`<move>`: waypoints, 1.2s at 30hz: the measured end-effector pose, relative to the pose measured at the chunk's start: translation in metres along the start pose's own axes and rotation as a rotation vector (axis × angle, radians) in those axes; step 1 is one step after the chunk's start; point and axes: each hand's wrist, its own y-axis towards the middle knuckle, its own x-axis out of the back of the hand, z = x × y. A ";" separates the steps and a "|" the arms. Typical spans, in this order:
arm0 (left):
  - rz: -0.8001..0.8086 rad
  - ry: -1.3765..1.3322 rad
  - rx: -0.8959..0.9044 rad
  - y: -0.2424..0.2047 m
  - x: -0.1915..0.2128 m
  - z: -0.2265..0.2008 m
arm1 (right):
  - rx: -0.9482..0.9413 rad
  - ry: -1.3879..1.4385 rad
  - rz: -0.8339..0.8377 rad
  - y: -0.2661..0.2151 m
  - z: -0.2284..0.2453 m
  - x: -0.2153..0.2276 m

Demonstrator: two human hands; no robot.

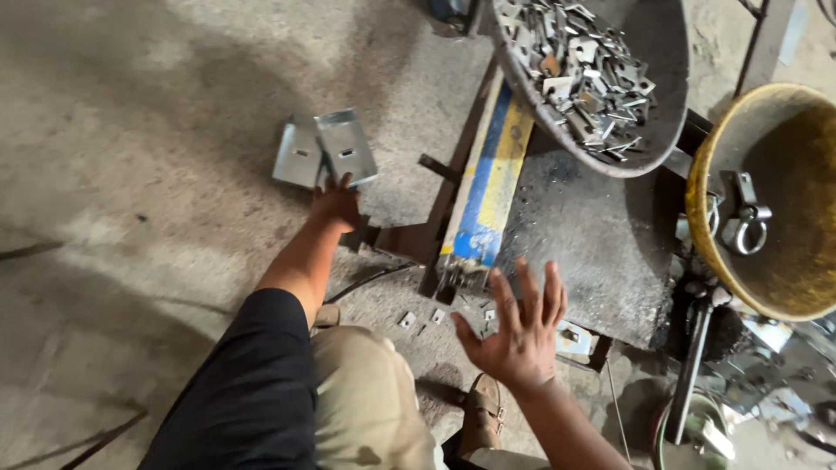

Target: The person welds small metal plates with eye bolts using a handheld welding torch. They pick up parts from a bowl, position them on a metal jig, weld the eye bolt to the plate, and then place the finished piece into a green basin.

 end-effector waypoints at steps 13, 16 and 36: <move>-0.362 0.198 -0.120 0.023 -0.008 0.031 | -0.035 0.079 0.008 0.002 0.009 0.007; -0.396 0.051 -0.141 -0.002 0.061 0.027 | -0.017 0.095 -0.016 0.001 0.006 0.004; -0.491 -0.930 -0.946 -0.379 0.196 -0.173 | -0.397 0.813 -0.415 -0.054 -0.073 0.094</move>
